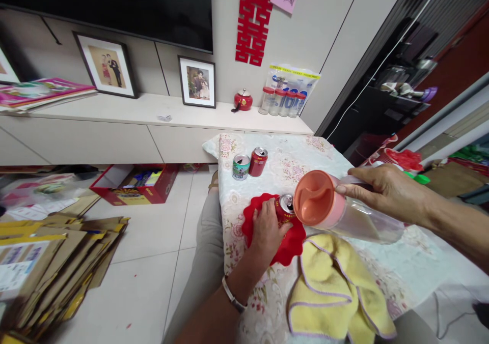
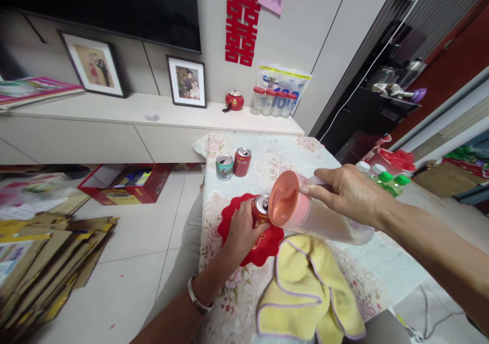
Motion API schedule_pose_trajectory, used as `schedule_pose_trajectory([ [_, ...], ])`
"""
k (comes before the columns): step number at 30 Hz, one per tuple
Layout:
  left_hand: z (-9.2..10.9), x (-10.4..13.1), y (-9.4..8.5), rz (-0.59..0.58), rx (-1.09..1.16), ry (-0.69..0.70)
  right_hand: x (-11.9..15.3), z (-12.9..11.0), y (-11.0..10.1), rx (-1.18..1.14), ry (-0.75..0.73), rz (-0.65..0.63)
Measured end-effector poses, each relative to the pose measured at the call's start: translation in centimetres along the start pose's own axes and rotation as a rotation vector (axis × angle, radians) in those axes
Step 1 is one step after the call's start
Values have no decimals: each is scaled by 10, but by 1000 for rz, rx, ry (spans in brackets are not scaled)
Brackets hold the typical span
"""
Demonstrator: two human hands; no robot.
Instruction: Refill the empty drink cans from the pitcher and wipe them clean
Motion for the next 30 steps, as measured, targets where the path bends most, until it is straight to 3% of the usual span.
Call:
schedule_pose_trajectory([
  [30,-1,0,1,-8,-14,-2,0,-2,0,1,-1,-1],
])
Point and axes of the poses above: each hand's wrist, its own x-axis away from the middle knuckle, its own y-axis out of the palm, z = x × y, the point moved 5 cm from there along -x, towards the middle knuckle, and after that the axes turned 6 degrees about z, right-handed, at the moved point
